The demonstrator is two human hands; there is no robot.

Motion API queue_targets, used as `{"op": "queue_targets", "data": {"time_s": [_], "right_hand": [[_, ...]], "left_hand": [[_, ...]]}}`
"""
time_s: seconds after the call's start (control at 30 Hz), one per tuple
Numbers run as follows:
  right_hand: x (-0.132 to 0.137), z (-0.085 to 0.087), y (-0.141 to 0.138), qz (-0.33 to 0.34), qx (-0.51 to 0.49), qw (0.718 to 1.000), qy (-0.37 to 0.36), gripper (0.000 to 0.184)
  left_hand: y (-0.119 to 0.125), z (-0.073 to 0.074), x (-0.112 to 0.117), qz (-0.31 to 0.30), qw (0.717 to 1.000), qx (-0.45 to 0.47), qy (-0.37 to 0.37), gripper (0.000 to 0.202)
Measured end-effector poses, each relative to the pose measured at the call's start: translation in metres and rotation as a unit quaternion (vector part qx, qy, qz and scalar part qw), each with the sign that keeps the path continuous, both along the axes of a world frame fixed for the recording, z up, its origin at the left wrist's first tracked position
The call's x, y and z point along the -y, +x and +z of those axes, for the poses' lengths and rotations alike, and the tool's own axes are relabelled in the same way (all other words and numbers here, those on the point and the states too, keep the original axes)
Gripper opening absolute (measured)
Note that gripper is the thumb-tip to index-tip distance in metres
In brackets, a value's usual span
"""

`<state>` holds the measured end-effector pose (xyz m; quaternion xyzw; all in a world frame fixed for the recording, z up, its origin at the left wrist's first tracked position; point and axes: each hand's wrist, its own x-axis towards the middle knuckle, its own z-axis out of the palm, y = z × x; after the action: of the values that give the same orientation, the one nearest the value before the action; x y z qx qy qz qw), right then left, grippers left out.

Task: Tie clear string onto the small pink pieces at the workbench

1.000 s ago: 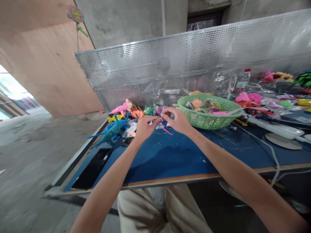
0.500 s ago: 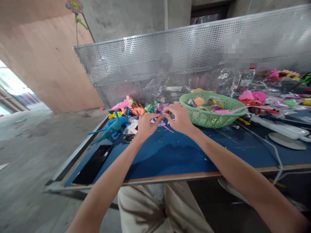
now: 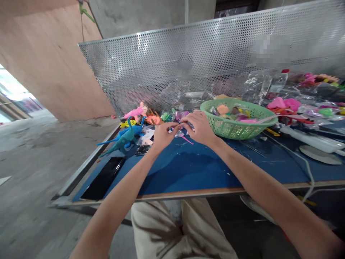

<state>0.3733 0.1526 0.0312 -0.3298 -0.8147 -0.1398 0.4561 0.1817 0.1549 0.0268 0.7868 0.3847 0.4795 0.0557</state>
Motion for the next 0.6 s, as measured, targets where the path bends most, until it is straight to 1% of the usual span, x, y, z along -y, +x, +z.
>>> {"op": "queue_targets", "data": {"time_s": [0.13, 0.27, 0.33, 0.47, 0.6], "right_hand": [[-0.007, -0.004, 0.004, 0.030, -0.010, 0.997, -0.070, 0.019], [-0.014, -0.008, 0.007, 0.044, -0.021, 0.989, -0.141, 0.021], [-0.017, -0.011, 0.008, 0.041, -0.035, 0.986, -0.155, 0.021], [-0.020, -0.013, 0.008, 0.049, -0.051, 0.983, -0.168, 0.019], [-0.018, -0.011, 0.008, 0.053, -0.056, 0.983, -0.168, 0.019]], "left_hand": [[-0.003, -0.002, -0.005, -0.043, 0.995, 0.047, -0.073, 0.034], [-0.005, -0.007, -0.012, -0.085, 0.982, 0.107, -0.128, 0.035], [-0.006, -0.009, -0.014, -0.092, 0.979, 0.121, -0.140, 0.037], [-0.008, -0.009, -0.014, -0.085, 0.978, 0.118, -0.149, 0.038], [-0.009, -0.008, -0.013, -0.081, 0.981, 0.107, -0.139, 0.039]]}}
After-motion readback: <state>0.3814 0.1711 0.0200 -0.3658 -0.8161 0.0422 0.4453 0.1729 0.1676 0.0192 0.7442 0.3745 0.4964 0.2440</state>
